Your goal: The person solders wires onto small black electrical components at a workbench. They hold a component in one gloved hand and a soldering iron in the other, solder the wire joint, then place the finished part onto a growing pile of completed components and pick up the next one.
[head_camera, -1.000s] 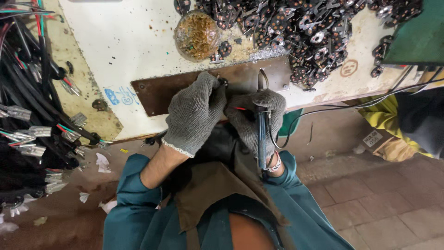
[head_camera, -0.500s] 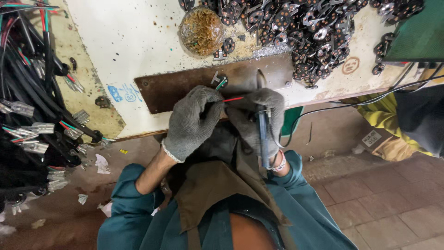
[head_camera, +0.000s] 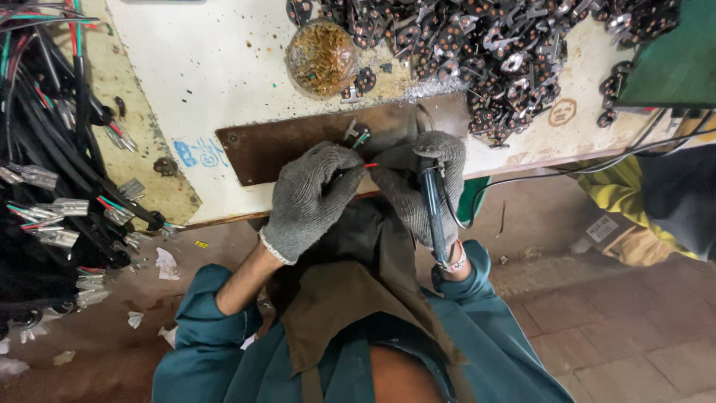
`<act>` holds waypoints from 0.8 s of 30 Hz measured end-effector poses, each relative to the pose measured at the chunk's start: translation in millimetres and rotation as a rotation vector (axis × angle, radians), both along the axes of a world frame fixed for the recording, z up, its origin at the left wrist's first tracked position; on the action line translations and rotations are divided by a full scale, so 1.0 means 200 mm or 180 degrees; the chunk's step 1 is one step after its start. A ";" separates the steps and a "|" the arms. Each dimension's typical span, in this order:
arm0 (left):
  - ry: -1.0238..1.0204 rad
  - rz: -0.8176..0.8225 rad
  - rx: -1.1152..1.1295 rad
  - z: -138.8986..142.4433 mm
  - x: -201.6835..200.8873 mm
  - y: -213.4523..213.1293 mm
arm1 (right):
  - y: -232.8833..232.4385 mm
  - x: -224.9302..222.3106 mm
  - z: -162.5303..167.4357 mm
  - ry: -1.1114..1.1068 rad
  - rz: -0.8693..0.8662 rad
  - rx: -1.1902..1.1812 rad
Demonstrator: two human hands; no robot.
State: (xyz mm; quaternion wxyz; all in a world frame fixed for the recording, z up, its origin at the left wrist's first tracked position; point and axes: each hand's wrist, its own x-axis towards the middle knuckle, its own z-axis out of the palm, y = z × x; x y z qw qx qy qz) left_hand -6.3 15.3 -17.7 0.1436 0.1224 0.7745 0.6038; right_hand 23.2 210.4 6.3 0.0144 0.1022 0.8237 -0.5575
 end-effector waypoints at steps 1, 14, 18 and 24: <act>-0.0084 -0.0009 0.0056 0.00 0.00 0.00 | 0.01 0.01 0.00 0.0044 0.0277 0.0391; 0.0623 0.0808 -0.1154 0.32 -0.26 -0.05 | 0.06 0.08 -0.15 0.0917 -0.0222 0.0788; 0.0861 0.0529 -0.1533 0.35 -0.51 0.04 | 0.04 0.03 -0.12 0.1018 -0.0303 0.1254; 0.0280 0.0368 -0.1052 0.44 -0.27 -0.04 | 0.05 -0.10 0.01 0.0187 0.0511 0.1088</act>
